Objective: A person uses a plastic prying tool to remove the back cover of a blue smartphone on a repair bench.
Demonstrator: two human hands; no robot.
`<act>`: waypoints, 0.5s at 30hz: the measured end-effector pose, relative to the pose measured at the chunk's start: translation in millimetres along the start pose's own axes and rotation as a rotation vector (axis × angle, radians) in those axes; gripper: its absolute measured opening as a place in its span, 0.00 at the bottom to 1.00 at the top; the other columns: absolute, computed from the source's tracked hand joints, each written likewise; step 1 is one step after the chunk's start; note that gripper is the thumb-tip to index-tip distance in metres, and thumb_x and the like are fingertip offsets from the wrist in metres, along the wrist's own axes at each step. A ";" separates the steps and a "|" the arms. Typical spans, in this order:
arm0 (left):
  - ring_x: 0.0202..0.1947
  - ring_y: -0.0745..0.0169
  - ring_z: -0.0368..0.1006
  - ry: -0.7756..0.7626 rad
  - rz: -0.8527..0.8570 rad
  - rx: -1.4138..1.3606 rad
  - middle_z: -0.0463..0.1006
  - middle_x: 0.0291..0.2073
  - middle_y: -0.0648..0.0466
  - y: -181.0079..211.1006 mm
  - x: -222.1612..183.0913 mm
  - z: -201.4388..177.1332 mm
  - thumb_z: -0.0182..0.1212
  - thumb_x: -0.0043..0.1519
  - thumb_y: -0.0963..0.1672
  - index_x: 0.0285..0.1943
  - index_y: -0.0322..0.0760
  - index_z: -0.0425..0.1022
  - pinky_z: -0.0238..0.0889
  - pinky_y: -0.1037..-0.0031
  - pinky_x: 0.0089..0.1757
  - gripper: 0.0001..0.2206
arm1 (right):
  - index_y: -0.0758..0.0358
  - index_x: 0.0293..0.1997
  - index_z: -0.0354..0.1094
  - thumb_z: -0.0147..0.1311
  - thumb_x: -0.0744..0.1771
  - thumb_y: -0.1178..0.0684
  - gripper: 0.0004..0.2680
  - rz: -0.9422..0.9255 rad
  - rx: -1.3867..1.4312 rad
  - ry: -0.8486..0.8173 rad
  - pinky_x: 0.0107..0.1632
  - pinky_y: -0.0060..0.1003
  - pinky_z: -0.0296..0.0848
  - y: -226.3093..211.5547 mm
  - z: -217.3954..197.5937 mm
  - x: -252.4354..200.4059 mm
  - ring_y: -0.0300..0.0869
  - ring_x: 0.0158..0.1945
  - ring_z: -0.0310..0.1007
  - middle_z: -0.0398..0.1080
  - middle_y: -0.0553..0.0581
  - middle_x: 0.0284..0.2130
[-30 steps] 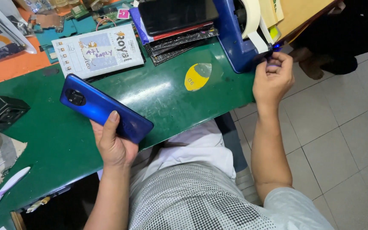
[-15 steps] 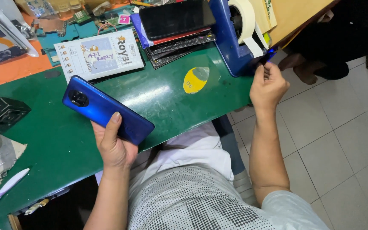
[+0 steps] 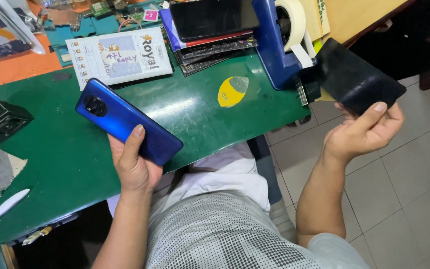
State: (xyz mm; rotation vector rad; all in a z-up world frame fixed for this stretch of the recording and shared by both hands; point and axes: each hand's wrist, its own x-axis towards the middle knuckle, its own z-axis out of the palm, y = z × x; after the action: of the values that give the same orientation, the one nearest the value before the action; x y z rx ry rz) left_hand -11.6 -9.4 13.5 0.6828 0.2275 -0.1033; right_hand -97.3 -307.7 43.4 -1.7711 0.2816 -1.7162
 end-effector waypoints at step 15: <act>0.31 0.65 0.65 0.005 0.003 -0.025 0.69 0.33 0.55 1.9 -0.4 1.3 0.55 0.50 0.37 0.53 0.41 0.61 0.65 0.74 0.36 0.21 | 0.68 0.36 0.51 0.45 0.64 0.65 0.05 0.095 -0.102 -0.164 0.30 0.29 0.67 42.5 23.0 -39.1 0.40 0.25 0.63 0.62 0.60 0.23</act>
State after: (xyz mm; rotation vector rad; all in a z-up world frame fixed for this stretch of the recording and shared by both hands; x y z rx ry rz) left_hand -11.4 -8.8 15.8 0.6587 0.2322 -0.0955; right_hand -68.3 -311.3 -11.4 -1.9279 0.3810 -1.5047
